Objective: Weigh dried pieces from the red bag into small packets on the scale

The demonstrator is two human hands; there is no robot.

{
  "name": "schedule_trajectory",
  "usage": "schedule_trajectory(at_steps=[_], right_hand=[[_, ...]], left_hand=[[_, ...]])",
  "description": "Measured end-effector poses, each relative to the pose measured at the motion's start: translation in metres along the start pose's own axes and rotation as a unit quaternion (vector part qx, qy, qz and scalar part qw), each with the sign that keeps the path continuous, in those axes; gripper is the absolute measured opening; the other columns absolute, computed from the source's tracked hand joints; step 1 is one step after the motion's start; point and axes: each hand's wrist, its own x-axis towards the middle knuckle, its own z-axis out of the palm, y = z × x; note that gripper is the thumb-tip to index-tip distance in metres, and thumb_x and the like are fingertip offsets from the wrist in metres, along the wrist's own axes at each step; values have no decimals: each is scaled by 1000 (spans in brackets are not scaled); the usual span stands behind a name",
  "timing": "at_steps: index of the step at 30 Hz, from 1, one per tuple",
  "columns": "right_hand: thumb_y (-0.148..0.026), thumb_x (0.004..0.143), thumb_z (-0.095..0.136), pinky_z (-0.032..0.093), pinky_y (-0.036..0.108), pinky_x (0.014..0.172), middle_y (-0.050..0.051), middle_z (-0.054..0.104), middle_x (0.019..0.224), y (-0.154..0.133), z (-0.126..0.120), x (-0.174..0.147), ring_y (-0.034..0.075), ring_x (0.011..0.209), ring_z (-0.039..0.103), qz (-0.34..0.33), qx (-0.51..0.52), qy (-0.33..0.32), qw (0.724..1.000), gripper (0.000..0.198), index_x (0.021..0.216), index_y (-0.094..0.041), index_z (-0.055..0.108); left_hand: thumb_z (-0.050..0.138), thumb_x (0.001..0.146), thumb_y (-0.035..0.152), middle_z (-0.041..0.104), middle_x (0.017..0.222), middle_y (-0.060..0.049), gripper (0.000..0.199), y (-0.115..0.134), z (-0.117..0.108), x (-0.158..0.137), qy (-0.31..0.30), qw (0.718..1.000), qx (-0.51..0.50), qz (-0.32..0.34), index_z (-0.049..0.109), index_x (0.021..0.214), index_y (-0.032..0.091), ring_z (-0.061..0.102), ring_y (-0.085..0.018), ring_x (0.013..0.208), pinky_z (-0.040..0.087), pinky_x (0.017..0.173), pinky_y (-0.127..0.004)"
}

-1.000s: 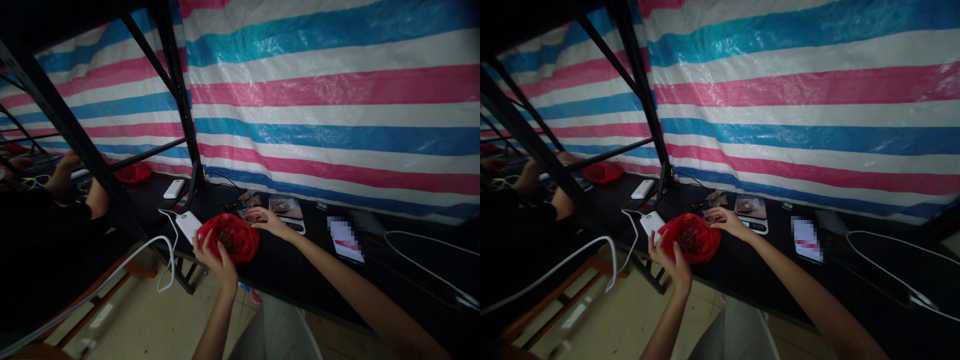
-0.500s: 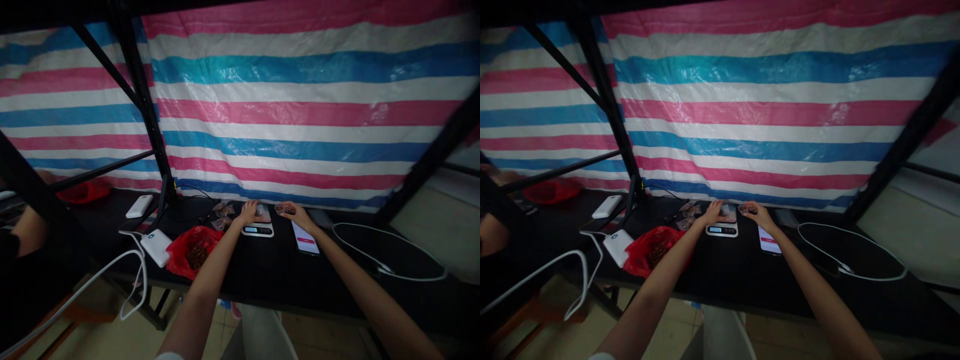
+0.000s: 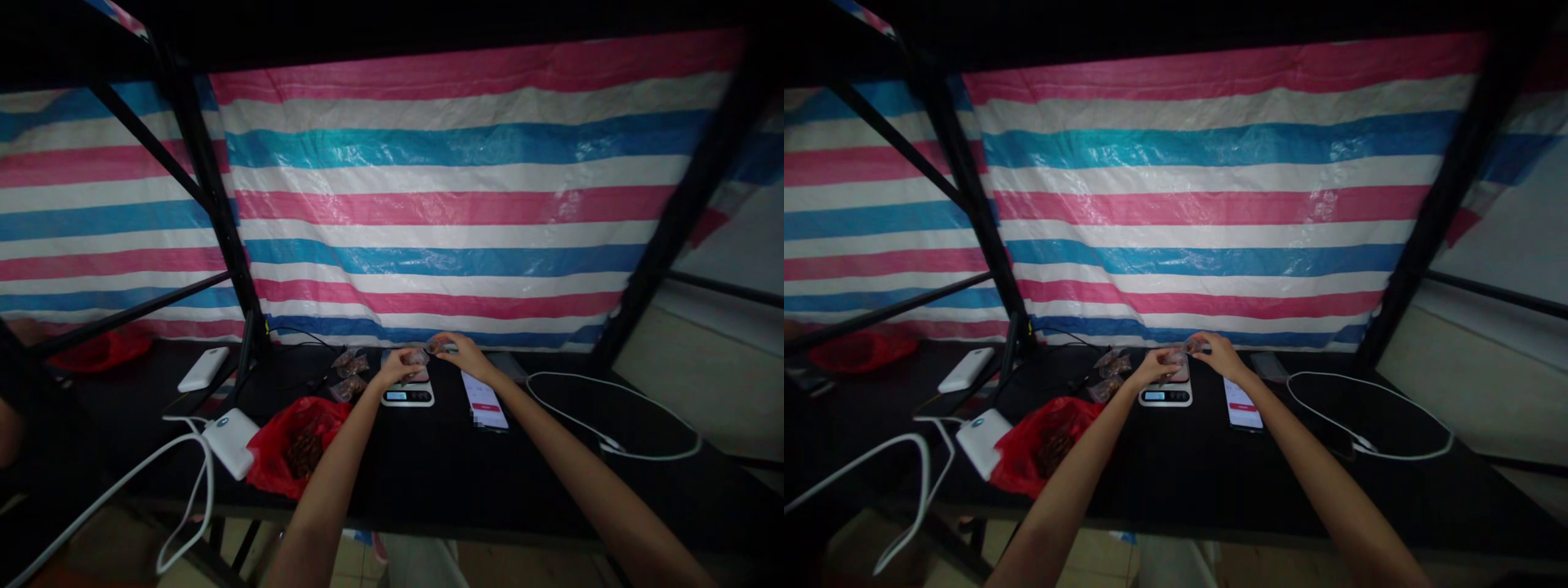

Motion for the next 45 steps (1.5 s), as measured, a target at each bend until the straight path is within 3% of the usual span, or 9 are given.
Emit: schedule_trajectory(at_steps=[5, 13, 18, 22, 26, 34, 39, 42, 45], right_hand=[[-21, 75, 59, 34, 39, 87, 5, 61, 106, -28, -13, 6, 23, 101, 52, -66, -166, -19, 984, 30, 105, -21, 57], [-15, 80, 53, 27, 37, 88, 8, 60, 97, -64, -26, 15, 23, 97, 49, -181, -323, -76, 926, 21, 100, -19, 58], [-13, 83, 47, 27, 38, 88, 8, 59, 93, -70, -20, 20, 22, 92, 48, -257, -397, -94, 876, 19, 97, -18, 58], [-13, 83, 46, 26, 38, 91, 8, 59, 93, -71, -15, 22, 21, 92, 48, -294, -435, -102, 845, 19, 97, -17, 57], [-12, 83, 45, 26, 38, 90, 7, 59, 94, -73, -20, 19, 22, 93, 47, -267, -427, -82, 860, 21, 100, -18, 57], [-13, 79, 51, 25, 37, 88, 7, 61, 98, -58, -30, 2, 22, 96, 49, -189, -385, -69, 900, 26, 103, -20, 56], [-13, 78, 53, 25, 37, 87, 7, 61, 100, -44, -29, -11, 23, 96, 50, -170, -372, -88, 908, 29, 105, -21, 56], [-15, 78, 53, 27, 37, 86, 6, 61, 102, -38, -27, -21, 23, 98, 50, -146, -343, -83, 924, 28, 105, -22, 56], [-20, 80, 52, 28, 35, 87, 5, 61, 106, -34, -16, -33, 22, 100, 50, -107, -275, -49, 954, 27, 106, -23, 55]], left_hand=[[74, 57, 37, 66, 90, -9, 58, 8, 7, -5, -24, 989, -143, -1, 60, 107, 11, 60, -17, 77, 46, 74, -30], [76, 54, 36, 66, 87, -6, 52, 18, 9, -8, 3, 985, -173, 15, 64, 97, 11, 59, -18, 82, 42, 83, -31], [74, 55, 38, 65, 82, -5, 50, 21, 9, -16, 5, 986, -167, -14, 63, 95, 11, 59, -17, 75, 46, 73, -29], [75, 55, 36, 65, 83, -4, 46, 14, 9, -15, 17, 986, -166, 4, 64, 92, 12, 59, -17, 77, 45, 76, -30], [73, 57, 32, 66, 92, -6, 48, 8, 3, -10, 27, 989, -144, 39, 63, 100, 12, 59, -18, 85, 43, 83, -32], [72, 60, 26, 66, 99, -8, 50, -6, -31, 16, 67, 986, 149, 34, 60, 107, 13, 60, -19, 86, 46, 80, -31], [75, 54, 23, 67, 92, -6, 47, -19, -22, 26, 65, 976, 205, 16, 64, 99, 16, 60, -21, 85, 44, 82, -35], [77, 51, 23, 63, 103, -6, 53, -22, -12, 21, 67, 974, 216, 23, 62, 102, 19, 56, -22, 97, 40, 89, -37], [72, 61, 27, 57, 113, -7, 46, -20, -5, 9, 132, 964, 225, 51, 60, 105, 20, 49, -22, 107, 35, 95, -37]])
